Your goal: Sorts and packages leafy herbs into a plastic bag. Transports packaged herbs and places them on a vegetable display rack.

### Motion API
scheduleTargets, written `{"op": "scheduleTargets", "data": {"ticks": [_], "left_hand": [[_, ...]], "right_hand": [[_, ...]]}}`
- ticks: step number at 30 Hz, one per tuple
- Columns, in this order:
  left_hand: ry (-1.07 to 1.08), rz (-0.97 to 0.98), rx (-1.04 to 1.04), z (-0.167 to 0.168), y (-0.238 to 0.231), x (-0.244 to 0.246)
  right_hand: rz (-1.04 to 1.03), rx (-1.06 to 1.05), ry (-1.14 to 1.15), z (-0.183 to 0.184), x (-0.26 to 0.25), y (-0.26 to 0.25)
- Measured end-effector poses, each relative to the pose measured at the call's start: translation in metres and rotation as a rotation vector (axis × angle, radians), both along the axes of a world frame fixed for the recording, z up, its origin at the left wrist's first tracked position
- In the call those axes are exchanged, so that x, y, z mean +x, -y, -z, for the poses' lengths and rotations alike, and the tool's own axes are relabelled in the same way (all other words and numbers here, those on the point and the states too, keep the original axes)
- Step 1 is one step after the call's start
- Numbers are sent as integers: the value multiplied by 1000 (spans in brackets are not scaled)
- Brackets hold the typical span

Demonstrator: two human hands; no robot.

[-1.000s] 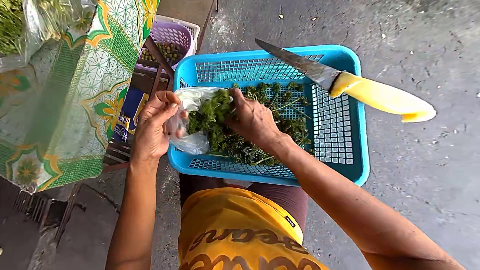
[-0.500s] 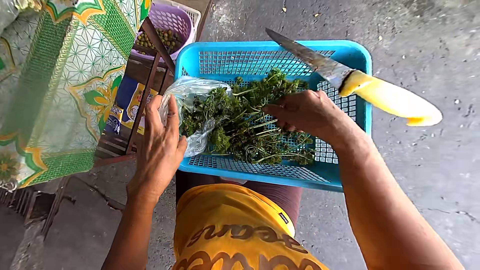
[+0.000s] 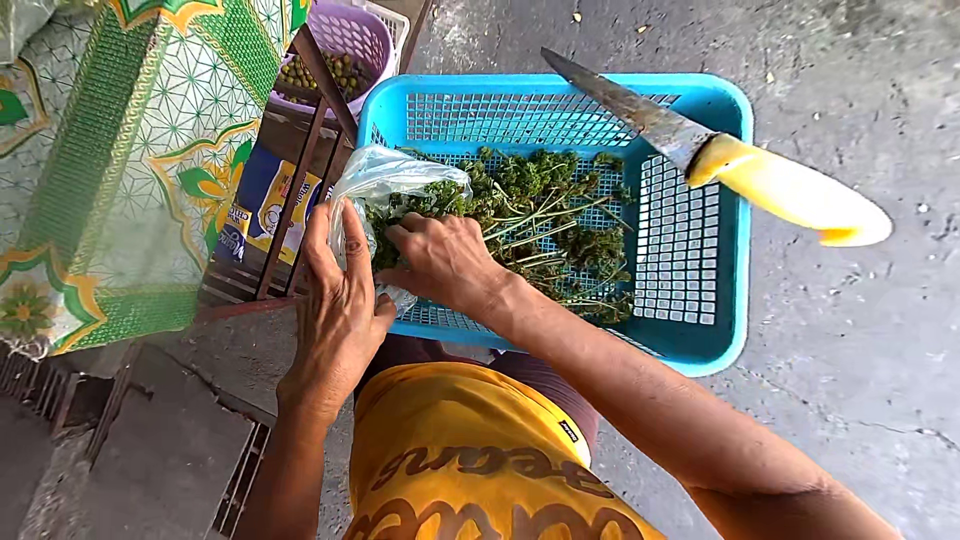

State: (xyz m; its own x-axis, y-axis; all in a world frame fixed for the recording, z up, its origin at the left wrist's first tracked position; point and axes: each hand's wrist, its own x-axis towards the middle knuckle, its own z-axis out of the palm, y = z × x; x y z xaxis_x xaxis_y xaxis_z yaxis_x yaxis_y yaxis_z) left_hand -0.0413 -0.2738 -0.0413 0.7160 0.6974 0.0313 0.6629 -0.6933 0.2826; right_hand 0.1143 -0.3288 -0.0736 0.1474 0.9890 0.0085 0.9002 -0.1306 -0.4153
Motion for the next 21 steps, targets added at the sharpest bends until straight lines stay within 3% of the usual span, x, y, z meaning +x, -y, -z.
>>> {"op": "scheduleTargets", "data": {"ticks": [2,8,17,21], "left_hand": [[12,2,-4,1,0,-1],[-4,2,-10,1,-2,0],[-25,-18,-27,-1,-6,2],[-15,-5,-26,-5,-9,7]], "right_hand": [[33,-75,51,0,-8,-6],[96,125,-26,26,-3,3],[170,245,-461,-52,73,66],[327,391,-708,-54,87,108]]}}
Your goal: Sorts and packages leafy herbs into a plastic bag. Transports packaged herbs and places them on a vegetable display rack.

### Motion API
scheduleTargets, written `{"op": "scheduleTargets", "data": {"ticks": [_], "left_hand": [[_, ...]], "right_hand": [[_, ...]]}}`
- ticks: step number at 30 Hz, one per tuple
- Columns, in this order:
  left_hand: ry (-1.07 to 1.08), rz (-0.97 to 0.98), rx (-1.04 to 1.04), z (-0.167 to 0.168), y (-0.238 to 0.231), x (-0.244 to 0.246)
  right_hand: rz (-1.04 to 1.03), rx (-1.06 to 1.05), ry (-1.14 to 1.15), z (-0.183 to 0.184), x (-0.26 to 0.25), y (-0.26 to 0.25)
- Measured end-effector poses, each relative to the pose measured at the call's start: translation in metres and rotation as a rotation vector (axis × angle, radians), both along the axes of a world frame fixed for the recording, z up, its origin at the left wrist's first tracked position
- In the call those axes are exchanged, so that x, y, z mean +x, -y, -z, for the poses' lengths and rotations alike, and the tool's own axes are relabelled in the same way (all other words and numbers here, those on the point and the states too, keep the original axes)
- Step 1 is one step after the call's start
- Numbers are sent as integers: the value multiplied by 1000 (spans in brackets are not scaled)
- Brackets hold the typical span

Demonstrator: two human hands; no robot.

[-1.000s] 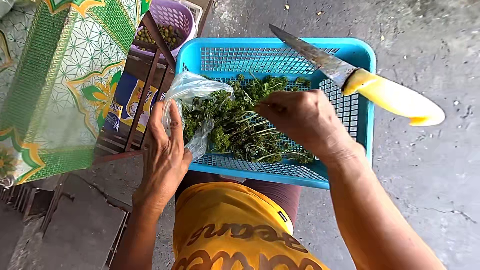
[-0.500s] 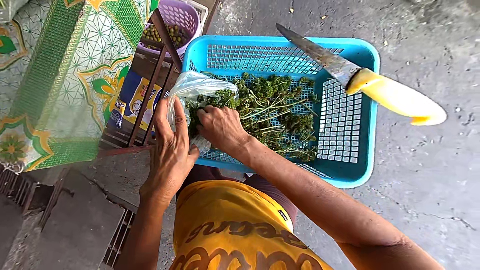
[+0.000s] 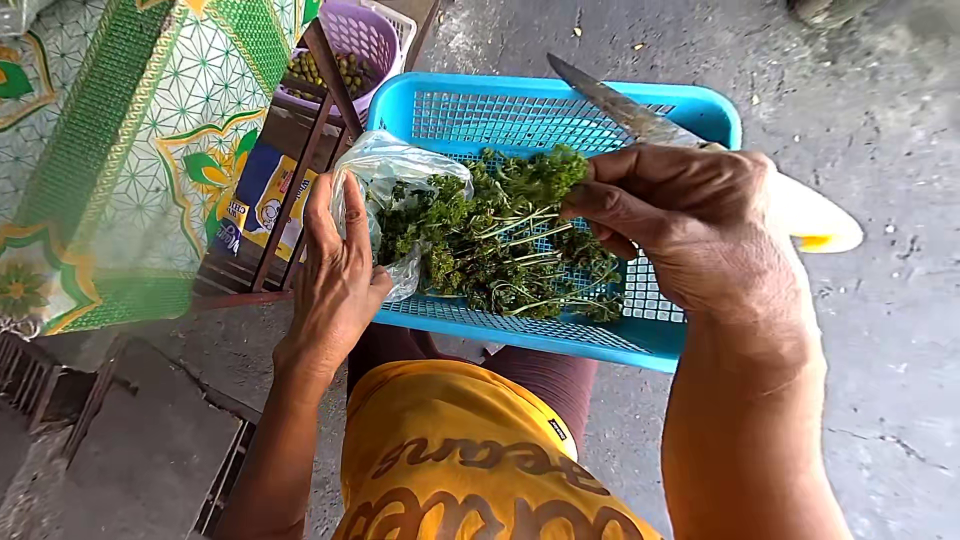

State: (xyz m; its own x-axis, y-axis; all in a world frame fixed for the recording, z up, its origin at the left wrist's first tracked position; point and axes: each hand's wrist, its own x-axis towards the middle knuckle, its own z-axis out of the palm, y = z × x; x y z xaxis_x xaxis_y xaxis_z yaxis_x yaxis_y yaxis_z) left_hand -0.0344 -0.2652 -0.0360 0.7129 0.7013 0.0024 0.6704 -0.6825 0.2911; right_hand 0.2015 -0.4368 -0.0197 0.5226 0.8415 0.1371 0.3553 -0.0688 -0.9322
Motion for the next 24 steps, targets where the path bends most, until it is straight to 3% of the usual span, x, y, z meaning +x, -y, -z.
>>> {"op": "scheduleTargets", "data": {"ticks": [8,13,16,19,24], "left_hand": [[29,141,29,-22,-9,22],[67,172,75,-35,-38,53],[74,161,105,-39,-51,64],[28,224,95,-36,-58,63],[151,296,149,-36,-23,42]], "right_hand": [[109,20,-92,23,-9,28],[-3,-23,150,32,-25,36],[-79,-226,372,51,-35,43],[7,-345,486,68,-44,55],[187,-286,453,83,-47,85]]}}
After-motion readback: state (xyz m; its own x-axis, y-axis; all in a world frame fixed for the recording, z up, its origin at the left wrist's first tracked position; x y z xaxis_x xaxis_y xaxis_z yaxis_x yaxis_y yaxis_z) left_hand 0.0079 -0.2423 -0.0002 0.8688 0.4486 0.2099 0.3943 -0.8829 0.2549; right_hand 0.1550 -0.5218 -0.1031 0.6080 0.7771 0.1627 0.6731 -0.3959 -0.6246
